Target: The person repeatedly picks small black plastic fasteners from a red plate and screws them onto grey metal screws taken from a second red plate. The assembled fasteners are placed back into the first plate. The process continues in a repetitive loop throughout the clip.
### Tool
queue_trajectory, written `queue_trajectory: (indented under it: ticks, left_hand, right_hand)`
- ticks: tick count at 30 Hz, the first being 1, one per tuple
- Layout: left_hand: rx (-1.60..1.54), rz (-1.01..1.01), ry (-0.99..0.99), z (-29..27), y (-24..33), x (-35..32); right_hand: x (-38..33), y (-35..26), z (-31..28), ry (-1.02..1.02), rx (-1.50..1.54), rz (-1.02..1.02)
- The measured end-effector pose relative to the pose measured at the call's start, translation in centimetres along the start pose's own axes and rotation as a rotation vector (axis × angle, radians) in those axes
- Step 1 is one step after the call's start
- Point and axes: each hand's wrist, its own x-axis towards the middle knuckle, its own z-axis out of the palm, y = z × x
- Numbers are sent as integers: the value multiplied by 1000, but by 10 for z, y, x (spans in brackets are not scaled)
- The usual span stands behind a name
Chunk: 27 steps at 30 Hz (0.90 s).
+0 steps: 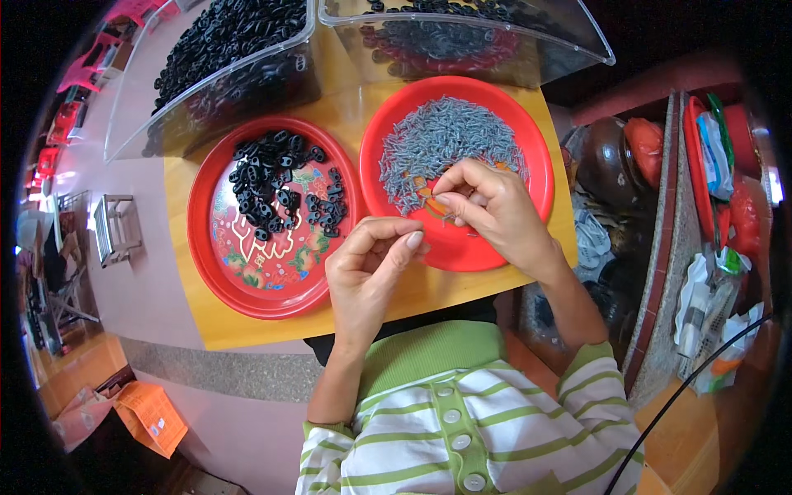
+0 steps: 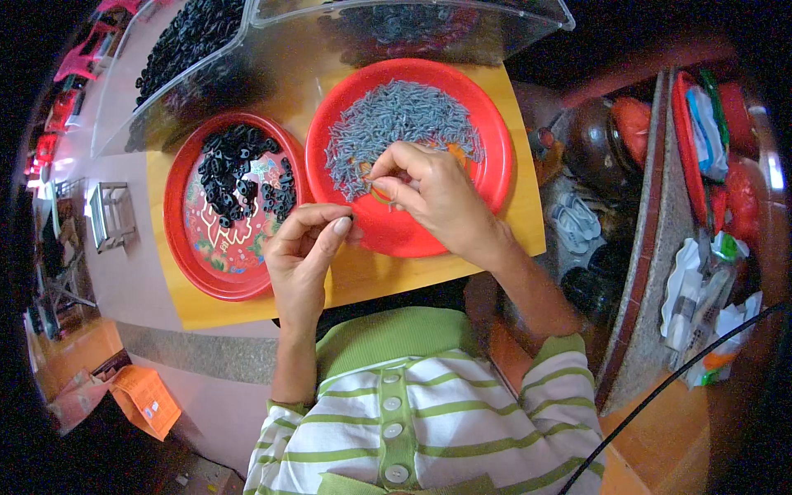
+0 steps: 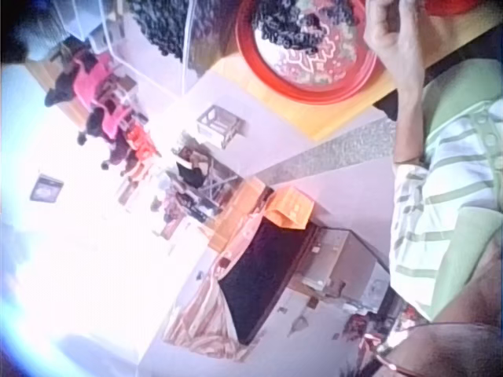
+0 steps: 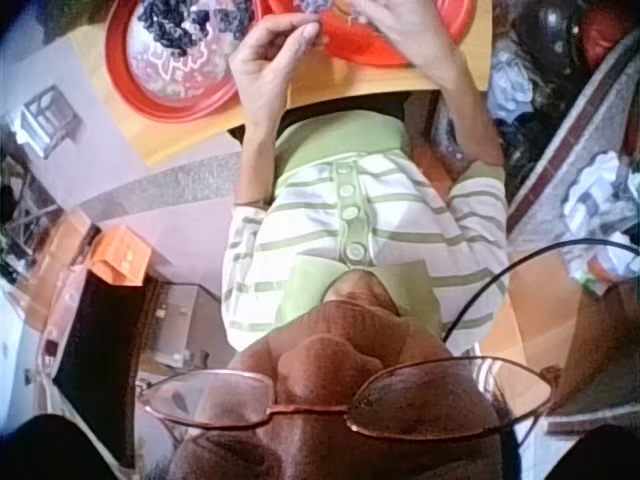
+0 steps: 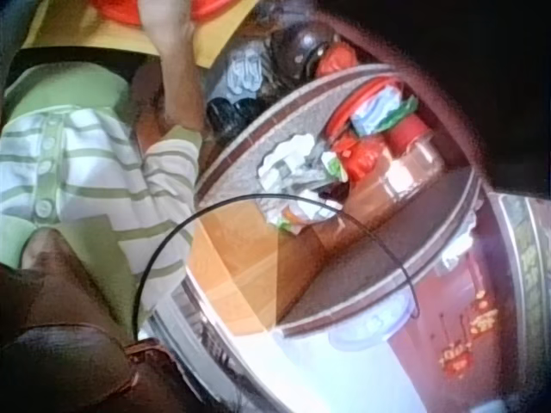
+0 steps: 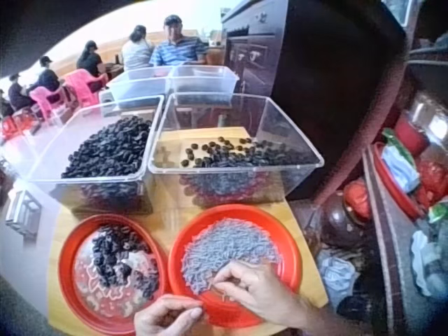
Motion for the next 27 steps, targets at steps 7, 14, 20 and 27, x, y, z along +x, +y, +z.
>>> queue_trajectory:
  ticks: [7,14,20,27]
  left_hand:
    - [288,209,83,10,-6,18]
    - [510,317,-5,10,-2,24]
    - [303,107,-1,5,-8,23]
    - [274,174,5,9,-4,24]
  right_hand:
    - [-5,3,-3,-10,351,48]
    - [-5,5,-1,-46,498,41]
    - [-6,6,5,-35,554,34]
    - [-5,13,4,98,421,1]
